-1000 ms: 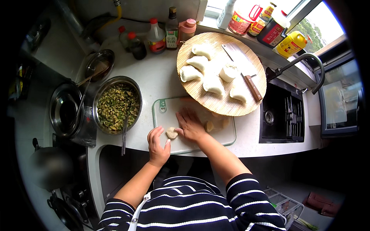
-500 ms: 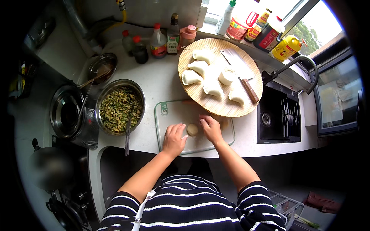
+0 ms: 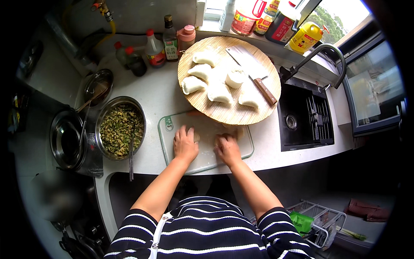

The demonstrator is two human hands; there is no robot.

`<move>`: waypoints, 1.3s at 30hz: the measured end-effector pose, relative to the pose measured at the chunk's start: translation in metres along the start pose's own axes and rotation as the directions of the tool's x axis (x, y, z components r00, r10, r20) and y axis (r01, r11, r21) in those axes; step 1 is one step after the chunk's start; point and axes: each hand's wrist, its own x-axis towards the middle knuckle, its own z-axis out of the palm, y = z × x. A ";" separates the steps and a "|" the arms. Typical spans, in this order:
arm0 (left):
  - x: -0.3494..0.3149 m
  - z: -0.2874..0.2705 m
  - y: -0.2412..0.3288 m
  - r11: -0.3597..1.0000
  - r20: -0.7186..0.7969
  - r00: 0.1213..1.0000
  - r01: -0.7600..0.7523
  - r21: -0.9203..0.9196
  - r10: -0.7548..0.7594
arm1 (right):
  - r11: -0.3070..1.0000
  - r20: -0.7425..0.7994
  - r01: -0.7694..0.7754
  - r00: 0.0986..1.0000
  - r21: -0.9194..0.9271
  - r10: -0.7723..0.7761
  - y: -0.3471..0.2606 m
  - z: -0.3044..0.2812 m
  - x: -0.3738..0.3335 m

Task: The person rolls pieces of dough on a cutting board using a wooden pin, pours oil from a large bottle into a wok on a stove, and washes a metal pot in a sink.

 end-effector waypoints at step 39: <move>-0.061 -0.006 0.014 0.811 0.032 0.997 0.072 -0.581 -0.065 | 0.967 -0.020 -0.172 0.984 0.190 0.179 -0.014 0.013 0.001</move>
